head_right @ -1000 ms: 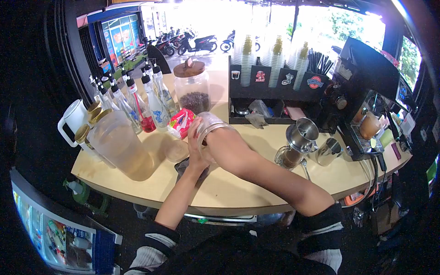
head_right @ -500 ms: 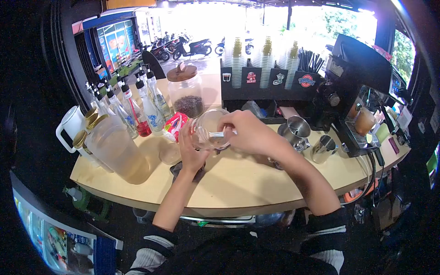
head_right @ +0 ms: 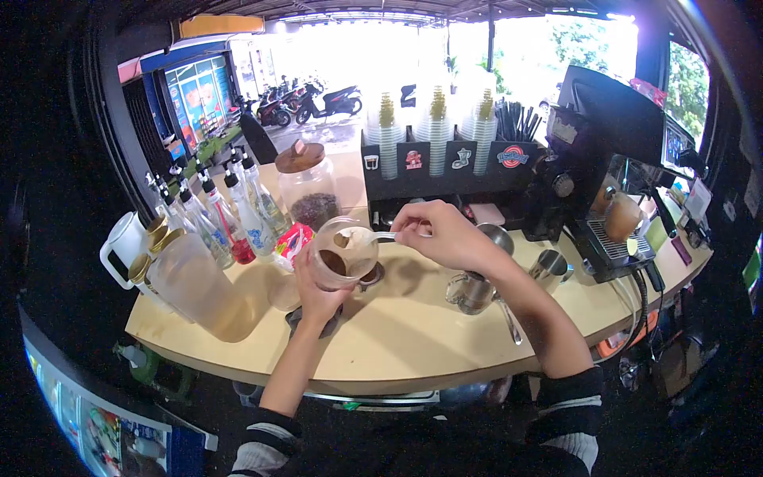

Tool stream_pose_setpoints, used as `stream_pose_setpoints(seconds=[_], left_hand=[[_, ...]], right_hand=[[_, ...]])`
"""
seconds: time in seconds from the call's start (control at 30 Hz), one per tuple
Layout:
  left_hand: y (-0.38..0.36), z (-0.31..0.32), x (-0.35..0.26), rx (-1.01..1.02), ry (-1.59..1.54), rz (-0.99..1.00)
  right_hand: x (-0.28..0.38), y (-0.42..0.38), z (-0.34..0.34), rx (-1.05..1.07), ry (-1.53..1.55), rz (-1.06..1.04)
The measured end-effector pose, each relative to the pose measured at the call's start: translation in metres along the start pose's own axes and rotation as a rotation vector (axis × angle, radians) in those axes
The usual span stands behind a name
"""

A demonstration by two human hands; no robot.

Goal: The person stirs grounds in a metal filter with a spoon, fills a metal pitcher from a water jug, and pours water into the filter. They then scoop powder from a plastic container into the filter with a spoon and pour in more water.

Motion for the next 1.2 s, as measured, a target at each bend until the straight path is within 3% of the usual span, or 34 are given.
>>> stream_pose_setpoints(seconds=[0.37,0.5,0.6,0.8,1.2], left_hand=[[0.008,0.044,-0.028,-0.002,-0.189,-0.163],[0.004,0.084,-0.029,-0.011,-0.280,-0.191],[0.003,0.111,-0.027,-0.003,-0.423,-0.361],[-0.011,0.141,-0.010,-0.048,-0.294,-0.383],[-0.020,0.145,-0.002,-0.049,-0.267,-0.421]], right_hand=[[-0.051,-0.071,-0.087,-0.172,-0.116,-0.004],[-0.083,-0.104,-0.103,-0.235,-0.207,0.129],[-0.095,-0.123,-0.108,-0.277,-0.270,0.112],[-0.112,-0.146,-0.104,-0.375,-0.254,0.119],[-0.118,-0.144,-0.100,-0.266,-0.272,0.162]])
Point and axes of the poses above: each hand's wrist, its own y-axis towards the middle knuckle, its own z-axis out of the palm, x = y × z, the point moved 2 cm from there along y, towards the middle knuckle, and after that the axes turned 13 degrees about -y, right-handed, at the moved point
